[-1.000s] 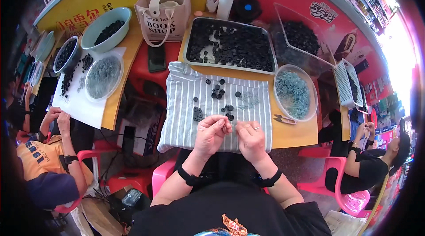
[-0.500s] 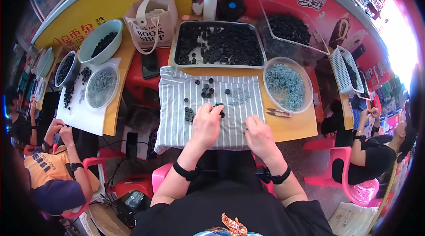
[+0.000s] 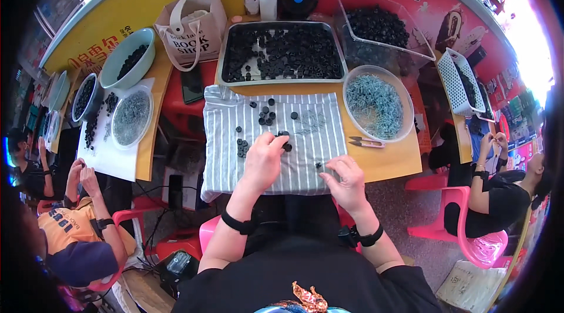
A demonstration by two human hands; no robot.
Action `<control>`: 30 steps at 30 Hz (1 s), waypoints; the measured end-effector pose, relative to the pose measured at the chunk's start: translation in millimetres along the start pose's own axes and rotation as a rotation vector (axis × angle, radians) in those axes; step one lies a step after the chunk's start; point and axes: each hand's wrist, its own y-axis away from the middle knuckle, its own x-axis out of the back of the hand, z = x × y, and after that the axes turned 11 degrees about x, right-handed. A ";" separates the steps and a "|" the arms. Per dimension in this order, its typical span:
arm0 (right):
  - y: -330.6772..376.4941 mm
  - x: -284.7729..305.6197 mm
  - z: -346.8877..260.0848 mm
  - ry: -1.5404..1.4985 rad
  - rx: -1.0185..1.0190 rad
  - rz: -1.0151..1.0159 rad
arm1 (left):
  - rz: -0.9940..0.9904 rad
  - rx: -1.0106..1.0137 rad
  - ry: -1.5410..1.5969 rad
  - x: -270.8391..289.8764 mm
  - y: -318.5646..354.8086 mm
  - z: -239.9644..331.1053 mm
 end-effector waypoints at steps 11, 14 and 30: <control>-10.8 -22.1 -5.9 0.279 0.192 -0.061 | 0.033 -0.008 -0.029 9.7 6.2 -1.2; -10.7 -22.5 -4.8 0.230 0.172 -0.033 | -0.115 -0.041 -0.237 16.8 16.5 3.9; -1.4 -31.1 -1.3 0.029 -0.020 0.107 | -0.049 -0.036 0.132 5.3 18.0 2.3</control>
